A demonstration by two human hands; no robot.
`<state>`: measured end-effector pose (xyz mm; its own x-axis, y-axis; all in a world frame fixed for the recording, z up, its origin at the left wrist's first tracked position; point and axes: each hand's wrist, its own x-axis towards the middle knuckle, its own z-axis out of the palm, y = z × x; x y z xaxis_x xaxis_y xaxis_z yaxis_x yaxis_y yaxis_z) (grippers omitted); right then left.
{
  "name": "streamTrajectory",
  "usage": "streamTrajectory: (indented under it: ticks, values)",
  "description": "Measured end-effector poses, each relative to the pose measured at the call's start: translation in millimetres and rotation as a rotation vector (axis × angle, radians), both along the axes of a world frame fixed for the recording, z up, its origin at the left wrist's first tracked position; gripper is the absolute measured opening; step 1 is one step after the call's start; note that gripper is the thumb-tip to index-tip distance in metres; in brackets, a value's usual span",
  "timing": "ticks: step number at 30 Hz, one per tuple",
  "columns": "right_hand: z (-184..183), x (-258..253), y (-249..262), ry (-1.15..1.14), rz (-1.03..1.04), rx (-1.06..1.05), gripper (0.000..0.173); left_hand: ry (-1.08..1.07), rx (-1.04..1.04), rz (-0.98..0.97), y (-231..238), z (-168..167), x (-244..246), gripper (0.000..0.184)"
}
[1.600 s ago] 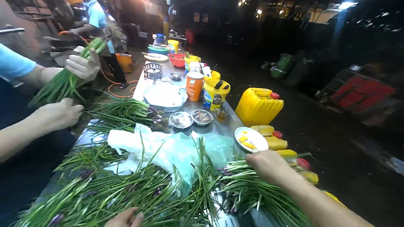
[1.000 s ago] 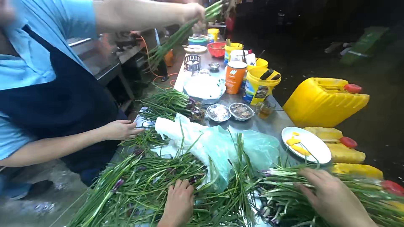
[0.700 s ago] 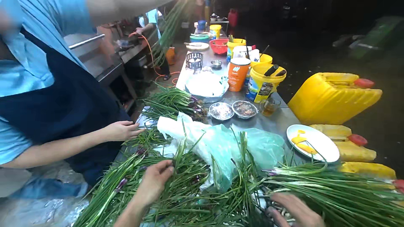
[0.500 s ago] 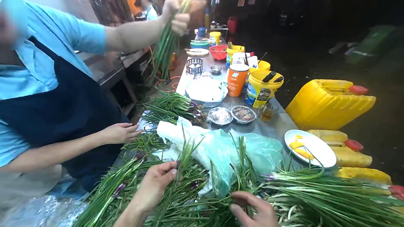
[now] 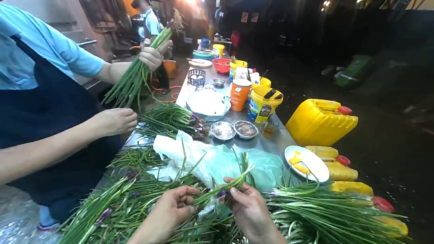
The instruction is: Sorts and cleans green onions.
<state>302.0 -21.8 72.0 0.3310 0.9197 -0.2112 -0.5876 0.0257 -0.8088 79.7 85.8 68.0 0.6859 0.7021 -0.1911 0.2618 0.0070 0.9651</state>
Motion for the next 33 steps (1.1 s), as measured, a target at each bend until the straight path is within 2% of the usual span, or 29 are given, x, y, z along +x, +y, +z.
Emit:
streamTrajectory:
  ticks: [5, 13, 17, 20, 22, 25, 29, 33]
  values:
    - [0.8, 0.8, 0.0, 0.024, 0.004, 0.027, 0.029, -0.074, -0.054, 0.052, 2.7, 1.2, -7.8, 0.025]
    - [9.8, -9.9, 10.7, 0.079, -0.024, 0.053, 0.037, -0.086, -0.075, 0.013, 0.9, -4.2, -7.1, 0.023]
    - [16.9, -18.0, 16.3, 0.150, -0.106, 0.022, 0.031, -0.087, -0.084, -0.009, -5.0, -7.2, -3.6, 0.021]
    - [22.8, -18.1, 17.6, 0.296, -0.170, 0.063, 0.030, -0.121, -0.056, -0.050, -9.4, -15.8, -2.6, 0.031]
    - [27.8, -16.6, 18.0, 0.331, -0.212, 0.074, 0.031, -0.152, -0.112, -0.080, -13.0, -17.7, -2.9, 0.037]
    - [36.6, -14.7, 18.2, 0.347, -0.279, 0.063, 0.032, -0.155, -0.175, -0.071, -19.0, -18.2, -4.3, 0.028]
    - [26.8, -15.4, 10.5, 0.266, -0.132, 0.117, 0.033, -0.174, -0.208, -0.125, -20.8, -15.2, -8.3, 0.023]
    - [23.2, -27.0, 3.9, 0.199, -0.110, -0.006, 0.026, -0.128, -0.213, -0.169, -21.7, -5.9, -12.5, 0.027]
